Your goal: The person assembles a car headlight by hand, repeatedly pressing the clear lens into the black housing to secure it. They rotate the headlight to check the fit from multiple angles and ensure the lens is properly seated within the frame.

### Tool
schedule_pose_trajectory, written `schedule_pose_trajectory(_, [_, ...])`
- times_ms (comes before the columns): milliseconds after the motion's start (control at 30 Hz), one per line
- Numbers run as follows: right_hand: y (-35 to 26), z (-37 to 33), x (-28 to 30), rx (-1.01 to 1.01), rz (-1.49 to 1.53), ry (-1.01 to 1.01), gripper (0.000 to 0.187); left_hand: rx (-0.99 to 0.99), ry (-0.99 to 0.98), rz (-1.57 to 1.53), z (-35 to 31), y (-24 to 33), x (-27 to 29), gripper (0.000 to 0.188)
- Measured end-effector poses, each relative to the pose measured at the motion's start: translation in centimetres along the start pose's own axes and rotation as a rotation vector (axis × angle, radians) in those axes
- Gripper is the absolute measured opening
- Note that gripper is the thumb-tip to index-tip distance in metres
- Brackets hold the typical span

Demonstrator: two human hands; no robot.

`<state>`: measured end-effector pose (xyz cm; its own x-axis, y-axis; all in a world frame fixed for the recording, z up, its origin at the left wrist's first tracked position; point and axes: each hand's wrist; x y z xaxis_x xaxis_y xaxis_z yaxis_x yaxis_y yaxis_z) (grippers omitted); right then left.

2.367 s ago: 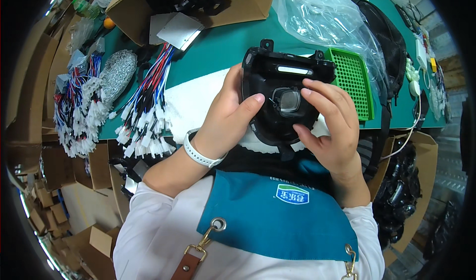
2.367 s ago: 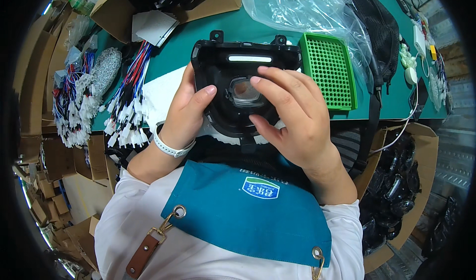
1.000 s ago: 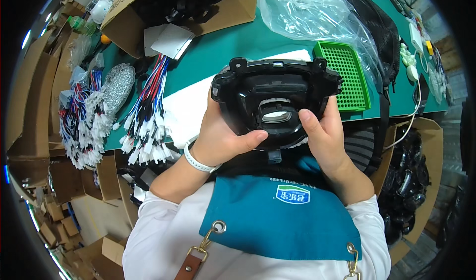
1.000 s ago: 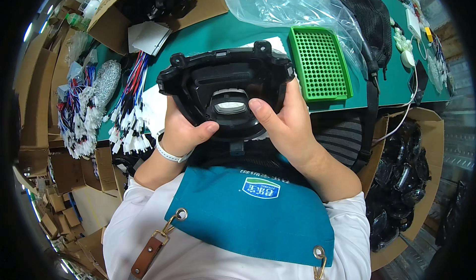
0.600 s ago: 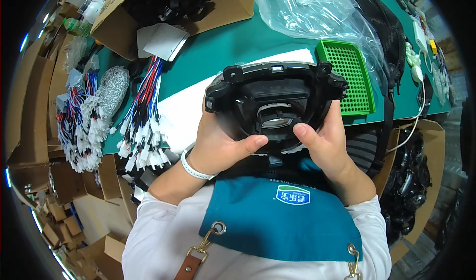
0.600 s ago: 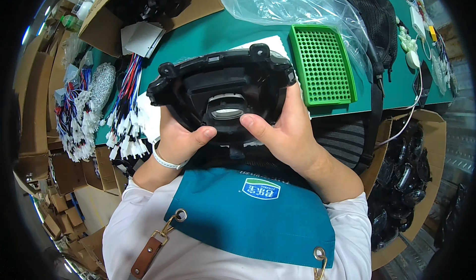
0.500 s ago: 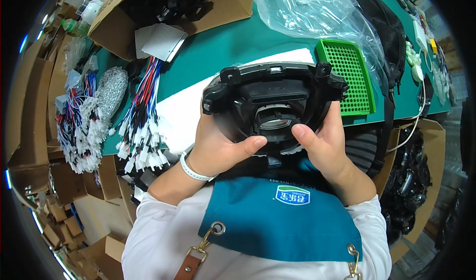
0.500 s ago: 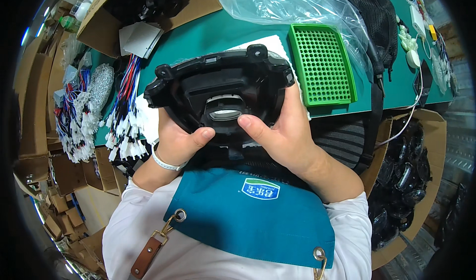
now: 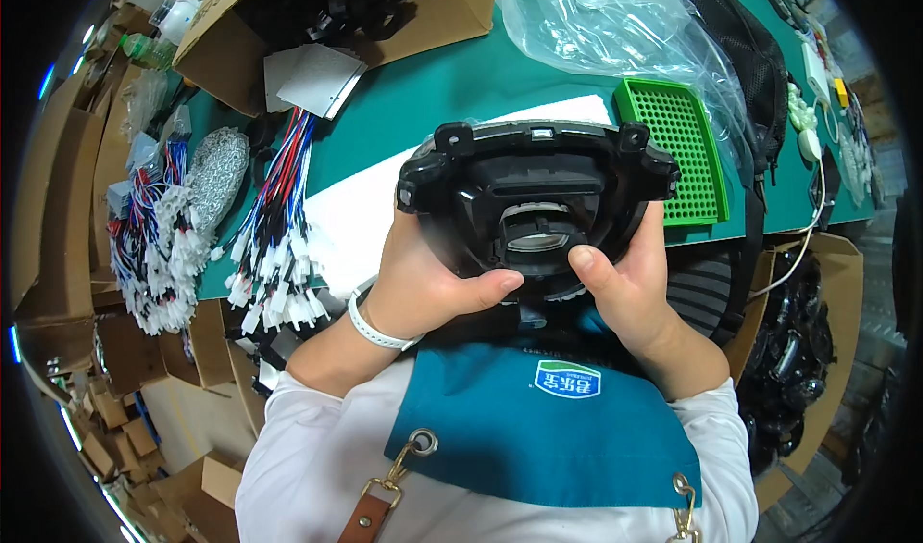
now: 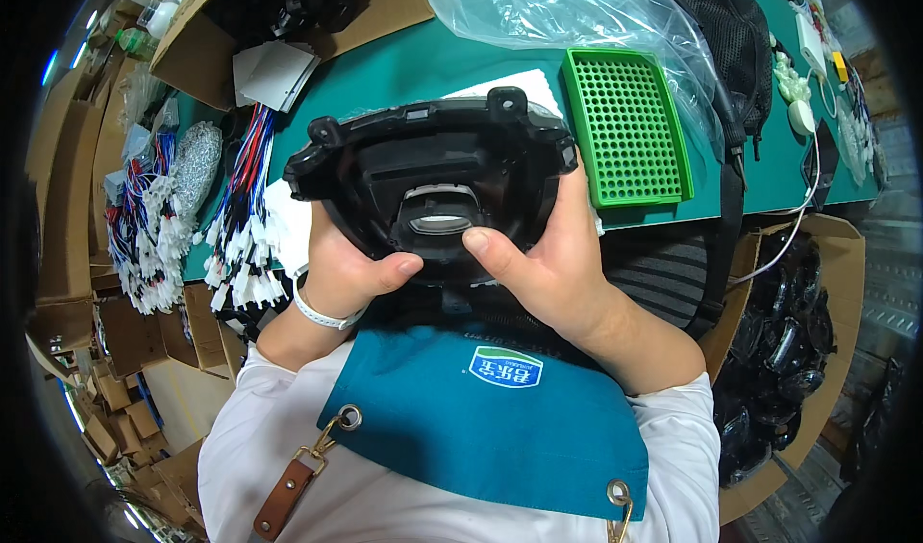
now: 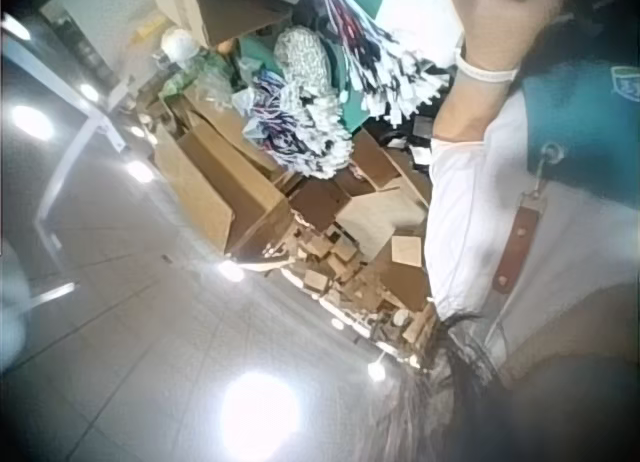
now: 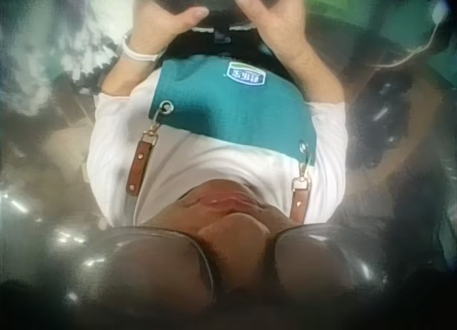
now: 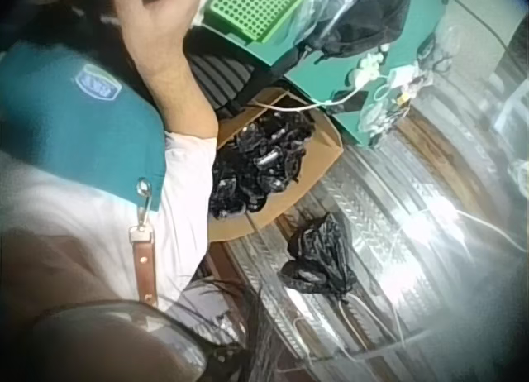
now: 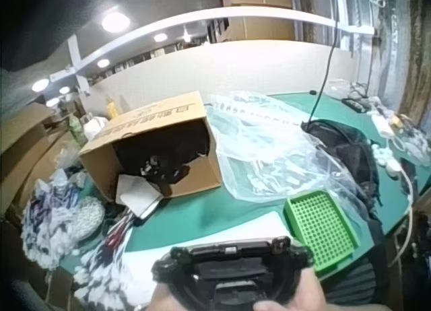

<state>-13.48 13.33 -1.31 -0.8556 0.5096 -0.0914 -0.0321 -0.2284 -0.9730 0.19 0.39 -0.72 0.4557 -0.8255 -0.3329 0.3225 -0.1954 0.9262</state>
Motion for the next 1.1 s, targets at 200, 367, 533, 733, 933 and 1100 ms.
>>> schedule_pose_trajectory(200, [0.42,-0.16,0.64,-0.023,-0.068,-0.042,0.079,-0.005,-0.004,0.0,0.07,0.08,-0.01,0.093])
schedule_pose_trajectory(367, [0.43,-0.25,0.38,-0.043,-0.102,0.002,0.076,0.004,-0.039,0.03,0.17,-0.02,0.14,0.091])
schedule_pose_trajectory(533, [0.46,-0.05,0.14,0.001,-0.079,0.01,0.072,-0.025,0.024,0.009,-0.22,-0.25,-0.16,0.091])
schedule_pose_trajectory(733, [0.57,0.01,0.11,0.027,-0.106,0.017,0.071,-0.026,0.008,0.042,-0.39,-0.28,-0.03,0.091])
schedule_pose_trajectory(933, [0.4,-0.15,0.26,-0.011,-0.061,0.002,0.074,-0.012,0.009,0.035,-0.27,-0.15,-0.04,0.09])
schedule_pose_trajectory(1100, [0.43,-0.17,0.37,-0.016,-0.066,0.0,0.076,-0.047,-0.086,0.067,0.06,0.09,0.23,0.086])
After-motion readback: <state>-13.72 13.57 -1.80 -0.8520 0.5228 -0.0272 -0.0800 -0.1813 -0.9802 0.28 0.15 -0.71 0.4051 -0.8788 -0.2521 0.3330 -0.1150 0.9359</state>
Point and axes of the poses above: each hand's wrist, its own z-axis towards the middle knuckle, its own x-axis out of the back of the hand, y = z × x, and after that the axes turned 14 degrees about -z, right-handed
